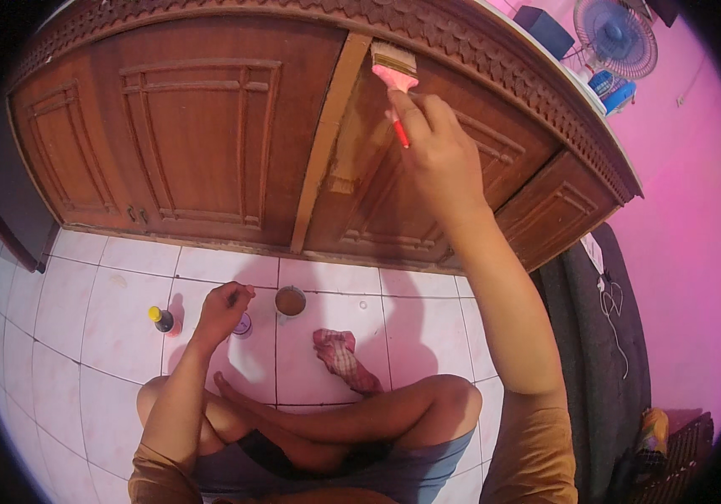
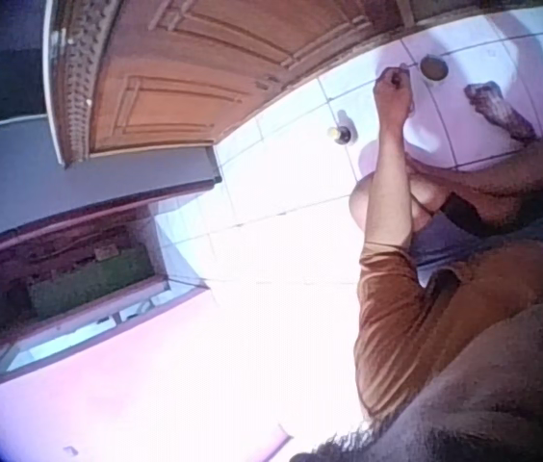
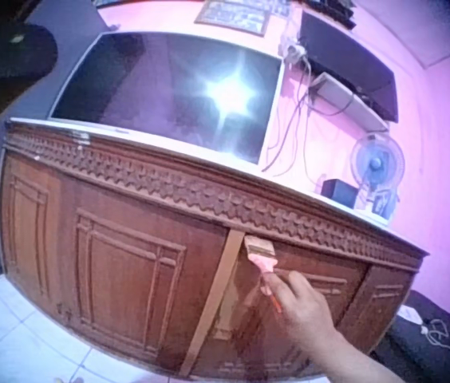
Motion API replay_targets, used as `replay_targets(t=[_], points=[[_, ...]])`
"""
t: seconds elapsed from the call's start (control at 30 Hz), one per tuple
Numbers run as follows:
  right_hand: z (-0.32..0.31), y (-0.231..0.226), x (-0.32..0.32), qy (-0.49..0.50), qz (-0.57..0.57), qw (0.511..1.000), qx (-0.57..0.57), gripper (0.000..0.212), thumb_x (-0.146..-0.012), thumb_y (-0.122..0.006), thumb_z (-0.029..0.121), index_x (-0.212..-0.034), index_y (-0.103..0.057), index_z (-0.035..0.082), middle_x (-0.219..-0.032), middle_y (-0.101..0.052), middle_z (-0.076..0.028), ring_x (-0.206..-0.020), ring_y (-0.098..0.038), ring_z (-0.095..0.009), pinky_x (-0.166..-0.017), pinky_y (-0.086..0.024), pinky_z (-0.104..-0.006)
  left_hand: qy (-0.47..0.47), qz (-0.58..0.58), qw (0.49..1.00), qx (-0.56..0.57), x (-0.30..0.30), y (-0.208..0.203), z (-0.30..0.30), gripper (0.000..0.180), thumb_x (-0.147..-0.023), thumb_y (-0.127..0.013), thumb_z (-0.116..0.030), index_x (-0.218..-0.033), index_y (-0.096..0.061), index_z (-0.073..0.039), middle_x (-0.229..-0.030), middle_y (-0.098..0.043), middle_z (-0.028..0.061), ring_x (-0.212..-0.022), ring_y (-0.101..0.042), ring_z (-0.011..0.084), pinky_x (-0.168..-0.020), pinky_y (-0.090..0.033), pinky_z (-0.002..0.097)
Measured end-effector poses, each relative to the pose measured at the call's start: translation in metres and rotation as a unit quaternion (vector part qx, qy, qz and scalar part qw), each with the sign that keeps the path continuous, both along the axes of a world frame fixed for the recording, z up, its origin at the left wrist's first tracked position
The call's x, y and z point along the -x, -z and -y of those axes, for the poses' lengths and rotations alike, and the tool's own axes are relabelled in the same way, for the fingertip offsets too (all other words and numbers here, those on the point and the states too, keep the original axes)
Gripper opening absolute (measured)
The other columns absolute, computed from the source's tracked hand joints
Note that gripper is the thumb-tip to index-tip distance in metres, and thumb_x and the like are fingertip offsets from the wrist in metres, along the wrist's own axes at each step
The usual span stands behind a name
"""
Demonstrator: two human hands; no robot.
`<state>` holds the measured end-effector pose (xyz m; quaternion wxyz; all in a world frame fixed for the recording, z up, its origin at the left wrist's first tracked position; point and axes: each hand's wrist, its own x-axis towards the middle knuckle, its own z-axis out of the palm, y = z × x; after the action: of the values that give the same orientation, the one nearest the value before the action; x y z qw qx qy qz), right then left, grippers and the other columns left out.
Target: The person applies a coating to a wooden cabinet using a paintbrush, repeatedly dipping the brush into a cup of liquid and wiping the wood surfaces.
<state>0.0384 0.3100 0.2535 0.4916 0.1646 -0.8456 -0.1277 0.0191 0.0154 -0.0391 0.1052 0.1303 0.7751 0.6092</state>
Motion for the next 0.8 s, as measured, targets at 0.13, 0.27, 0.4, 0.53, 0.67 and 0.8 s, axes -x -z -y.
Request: replay_targets(t=[0.13, 0.27, 0.4, 0.53, 0.67, 0.8], points=[[0.004, 0.018, -0.001, 0.021, 0.029, 0.999, -0.012, 0.035, -0.09, -0.067, 0.012, -0.125, -0.063, 0.01, -0.101, -0.06, -0.009, -0.089, -0.064, -0.026, -0.069, -0.056, -0.0391, -0.002, -0.019, 1.0, -0.008, 0.0, 0.002, -0.002, 0.028, -0.095, -0.066, -0.026, -0.094, -0.071, 0.002, -0.066, -0.062, 0.0056, -0.061, -0.051, 0.0105, -0.06, -0.044, 0.0291], [0.01, 0.038, -0.008, -0.004, 0.06, 0.998, 0.012, 0.035, -0.09, -0.067, 0.012, -0.125, -0.062, 0.01, -0.102, -0.06, -0.009, -0.091, -0.064, -0.028, -0.068, -0.057, -0.0405, -0.005, -0.013, 1.0, 0.009, 0.0, 0.003, 0.005, 0.027, -0.095, -0.066, -0.025, -0.094, -0.071, 0.002, -0.067, -0.064, 0.0066, -0.062, -0.053, 0.0107, -0.061, -0.045, 0.0289], [0.002, 0.02, -0.015, 0.036, 0.031, 0.999, 0.003, 0.036, -0.09, -0.067, 0.011, -0.125, -0.062, 0.01, -0.103, -0.06, -0.009, -0.093, -0.064, -0.028, -0.069, -0.056, -0.0396, 0.002, -0.004, 1.0, 0.002, -0.002, -0.005, -0.002, 0.026, -0.095, -0.066, -0.023, -0.094, -0.071, 0.002, -0.069, -0.066, 0.0077, -0.063, -0.055, 0.0109, -0.061, -0.046, 0.0287], [0.003, 0.007, 0.0, 0.005, -0.008, 1.0, -0.003, 0.039, -0.088, -0.068, 0.01, -0.126, -0.062, 0.01, -0.102, -0.06, -0.009, -0.092, -0.064, -0.028, -0.07, -0.056, -0.0378, 0.009, -0.018, 1.0, 0.006, -0.001, -0.002, -0.001, 0.024, -0.095, -0.065, -0.021, -0.095, -0.071, 0.002, -0.071, -0.066, 0.0078, -0.063, -0.055, 0.011, -0.061, -0.046, 0.0289], [0.004, 0.028, 0.0, 0.041, 0.04, 0.998, 0.003, 0.04, -0.087, -0.068, 0.009, -0.127, -0.062, 0.01, -0.102, -0.059, -0.009, -0.091, -0.064, -0.028, -0.071, -0.056, -0.0389, 0.006, -0.03, 1.0, -0.004, 0.0, 0.004, 0.001, 0.023, -0.094, -0.064, -0.02, -0.096, -0.072, 0.001, -0.074, -0.068, 0.0083, -0.064, -0.057, 0.0111, -0.063, -0.047, 0.0287], [0.006, 0.04, -0.01, 0.034, 0.072, 0.997, 0.018, 0.041, -0.086, -0.068, 0.008, -0.127, -0.062, 0.009, -0.104, -0.059, -0.009, -0.091, -0.064, -0.029, -0.071, -0.055, -0.0397, 0.014, -0.014, 1.0, 0.008, 0.001, 0.006, 0.003, 0.022, -0.094, -0.064, -0.02, -0.097, -0.072, 0.001, -0.076, -0.07, 0.009, -0.065, -0.058, 0.0115, -0.064, -0.048, 0.0288]])
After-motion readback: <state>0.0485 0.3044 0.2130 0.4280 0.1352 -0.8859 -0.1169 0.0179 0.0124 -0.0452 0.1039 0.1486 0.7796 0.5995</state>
